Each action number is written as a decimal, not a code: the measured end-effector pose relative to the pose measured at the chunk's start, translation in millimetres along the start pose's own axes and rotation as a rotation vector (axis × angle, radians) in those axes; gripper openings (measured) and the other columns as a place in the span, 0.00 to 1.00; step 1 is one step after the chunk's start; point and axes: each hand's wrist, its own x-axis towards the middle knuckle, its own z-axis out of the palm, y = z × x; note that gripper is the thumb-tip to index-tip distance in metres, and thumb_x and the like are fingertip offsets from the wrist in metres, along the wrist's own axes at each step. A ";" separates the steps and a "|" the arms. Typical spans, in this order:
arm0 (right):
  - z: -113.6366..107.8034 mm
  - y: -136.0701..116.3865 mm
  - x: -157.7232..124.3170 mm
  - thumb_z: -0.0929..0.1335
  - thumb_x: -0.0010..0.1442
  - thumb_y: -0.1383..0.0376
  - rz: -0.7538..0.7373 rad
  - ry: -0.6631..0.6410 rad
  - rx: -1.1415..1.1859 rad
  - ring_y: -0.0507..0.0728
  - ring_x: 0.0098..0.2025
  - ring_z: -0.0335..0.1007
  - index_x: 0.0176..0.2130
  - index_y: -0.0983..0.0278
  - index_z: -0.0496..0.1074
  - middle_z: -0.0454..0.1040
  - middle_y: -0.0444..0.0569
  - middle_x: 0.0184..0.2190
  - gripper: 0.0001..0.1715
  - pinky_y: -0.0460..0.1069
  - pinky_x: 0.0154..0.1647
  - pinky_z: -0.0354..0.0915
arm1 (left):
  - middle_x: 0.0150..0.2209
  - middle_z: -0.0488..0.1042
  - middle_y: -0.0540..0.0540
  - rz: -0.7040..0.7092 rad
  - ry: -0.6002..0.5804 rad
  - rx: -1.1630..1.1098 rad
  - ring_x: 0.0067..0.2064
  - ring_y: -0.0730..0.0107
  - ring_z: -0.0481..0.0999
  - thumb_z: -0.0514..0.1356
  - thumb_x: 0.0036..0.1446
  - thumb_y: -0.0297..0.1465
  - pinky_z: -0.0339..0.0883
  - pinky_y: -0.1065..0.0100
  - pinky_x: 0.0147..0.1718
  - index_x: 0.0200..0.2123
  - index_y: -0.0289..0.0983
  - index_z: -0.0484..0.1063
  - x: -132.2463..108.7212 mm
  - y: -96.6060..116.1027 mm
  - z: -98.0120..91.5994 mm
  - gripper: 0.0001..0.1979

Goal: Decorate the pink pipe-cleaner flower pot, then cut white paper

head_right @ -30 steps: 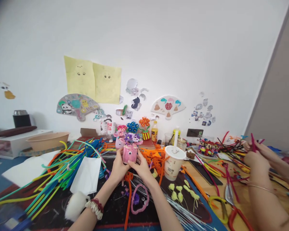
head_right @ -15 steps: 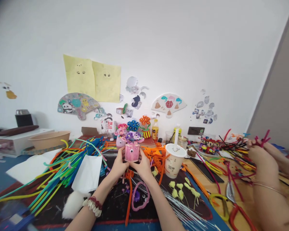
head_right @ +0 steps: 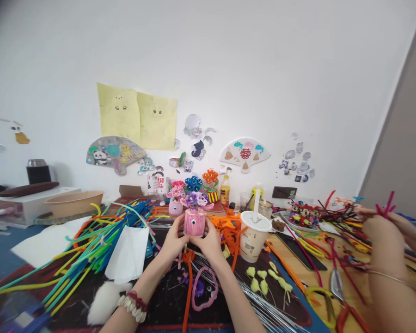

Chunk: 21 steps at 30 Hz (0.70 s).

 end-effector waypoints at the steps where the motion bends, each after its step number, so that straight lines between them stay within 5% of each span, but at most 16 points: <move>1: 0.0 -0.4 -0.3 0.79 0.34 0.66 0.002 -0.001 0.005 0.68 0.47 0.76 0.53 0.64 0.70 0.78 0.58 0.47 0.45 0.61 0.51 0.69 | 0.55 0.69 0.42 0.002 -0.001 -0.005 0.53 0.58 0.72 0.60 0.61 0.35 0.68 0.49 0.50 0.54 0.37 0.66 -0.2 0.8 0.2 0.19; 16: 0.3 -11.3 -4.0 0.80 0.35 0.63 0.031 -0.018 0.061 0.68 0.46 0.77 0.54 0.63 0.67 0.79 0.58 0.46 0.47 0.60 0.48 0.70 | 0.54 0.70 0.42 -0.003 0.024 -0.019 0.51 0.59 0.73 0.60 0.61 0.35 0.70 0.51 0.48 0.53 0.37 0.67 -1.4 -1.2 1.0 0.18; 21: 0.3 -8.2 -1.9 0.81 0.33 0.63 0.040 0.018 0.072 0.67 0.49 0.75 0.54 0.63 0.66 0.77 0.59 0.49 0.50 0.61 0.51 0.69 | 0.54 0.70 0.42 0.017 0.145 0.040 0.52 0.58 0.72 0.60 0.61 0.36 0.68 0.50 0.50 0.52 0.36 0.68 -0.9 9.7 -4.7 0.18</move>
